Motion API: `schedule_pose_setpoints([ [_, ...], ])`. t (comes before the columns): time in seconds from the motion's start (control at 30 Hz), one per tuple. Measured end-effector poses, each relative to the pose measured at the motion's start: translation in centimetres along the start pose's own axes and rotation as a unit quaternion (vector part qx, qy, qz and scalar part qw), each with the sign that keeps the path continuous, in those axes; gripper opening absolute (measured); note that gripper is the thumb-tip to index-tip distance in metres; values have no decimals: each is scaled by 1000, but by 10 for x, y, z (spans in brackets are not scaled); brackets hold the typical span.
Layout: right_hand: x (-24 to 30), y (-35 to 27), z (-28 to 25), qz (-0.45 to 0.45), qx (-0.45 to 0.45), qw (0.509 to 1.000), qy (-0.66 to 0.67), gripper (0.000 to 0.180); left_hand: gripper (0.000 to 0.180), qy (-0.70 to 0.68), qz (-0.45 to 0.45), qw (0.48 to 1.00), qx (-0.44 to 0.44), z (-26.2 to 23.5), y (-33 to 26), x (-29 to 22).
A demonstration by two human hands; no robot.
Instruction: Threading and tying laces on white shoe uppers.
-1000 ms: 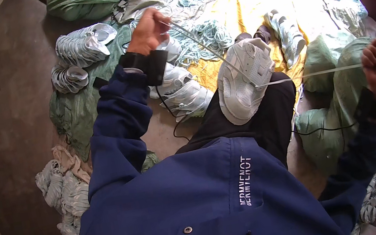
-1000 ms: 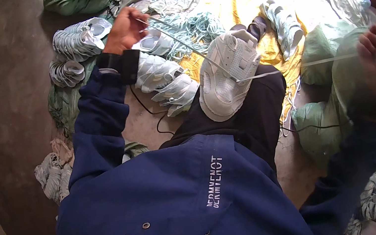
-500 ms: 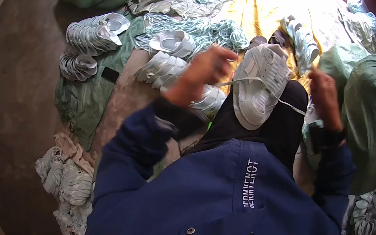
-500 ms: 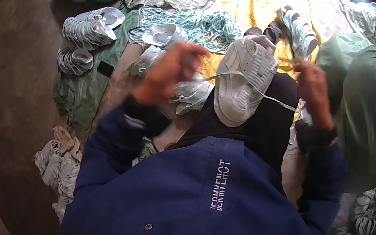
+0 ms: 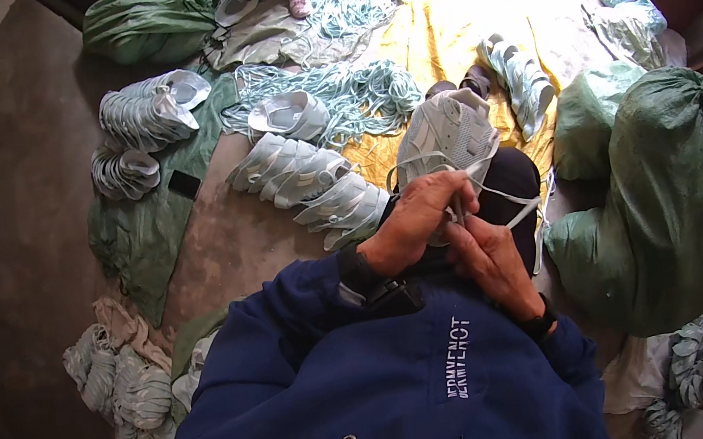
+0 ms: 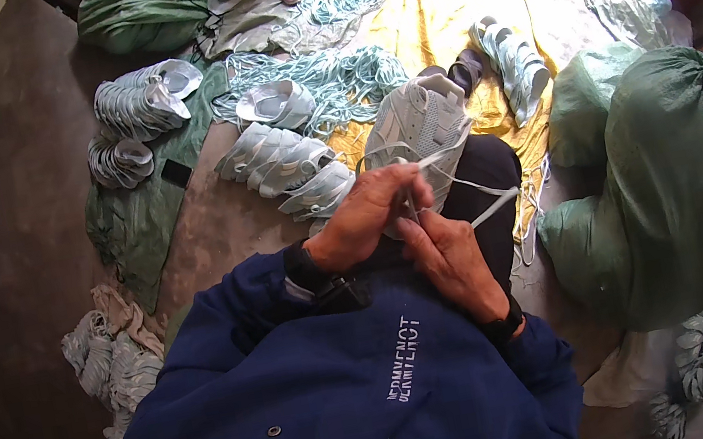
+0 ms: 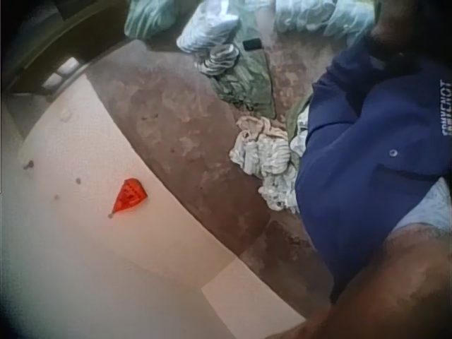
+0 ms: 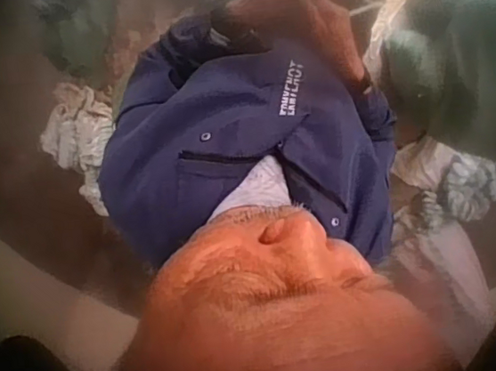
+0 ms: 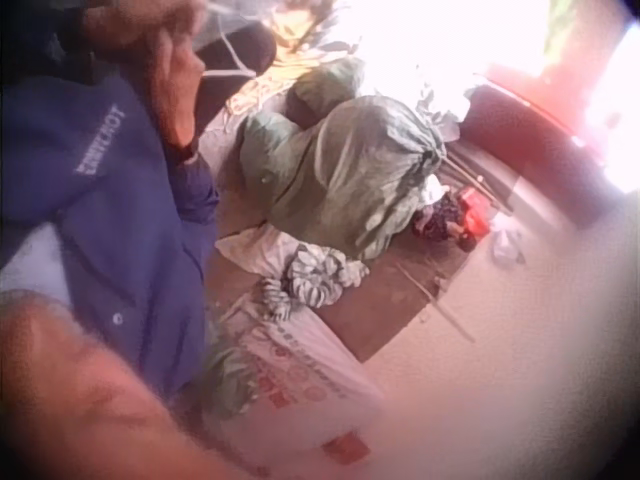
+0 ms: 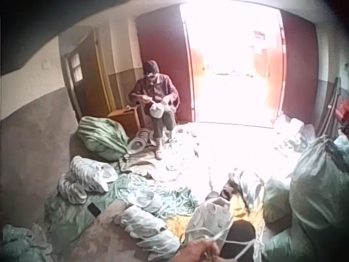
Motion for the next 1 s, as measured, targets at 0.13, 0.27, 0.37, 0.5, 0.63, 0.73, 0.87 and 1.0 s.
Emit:
schedule_pose_setpoints([
  [0.13, -7, 1, -5, -19, 0, 963, 268, 32, 35, 55, -47, 997, 41, 5, -17, -1],
  [0.27, -13, 5, 11, 24, 101, 891, 441, 44, 31, 254, 63, 954, 146, 38, -33, -2],
  [0.37, -19, 16, -4, 19, 61, 849, 524, 35, 26, 411, 39, 889, 198, 37, -41, 12],
  [0.5, -24, 22, -17, 9, 25, 855, 519, 33, 23, 461, -19, 861, 214, 28, -44, 20],
  [0.63, -25, 17, -8, 38, 9, 897, 440, 31, 29, 364, 9, 922, 136, 31, -31, 9],
  [0.73, -9, 13, -13, -31, -16, 906, 421, 30, 38, 216, 55, 971, 88, 34, -18, 3],
  [0.87, 2, 10, -22, -61, -46, 920, 384, 29, 39, 121, -3, 986, 116, 37, -15, 19],
  [1.0, -1, 9, -18, -7, -19, 901, 433, 30, 40, 77, 30, 992, 99, 42, -15, 14],
])
Point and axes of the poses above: each hand's wrist, its own y-axis towards the middle knuckle, its own z-axis out of the palm, x = y × z, the point moved 10 cm from there along y, towards the middle knuckle, and after that the axes turned 2 degrees about z, right-handed, at the moved point
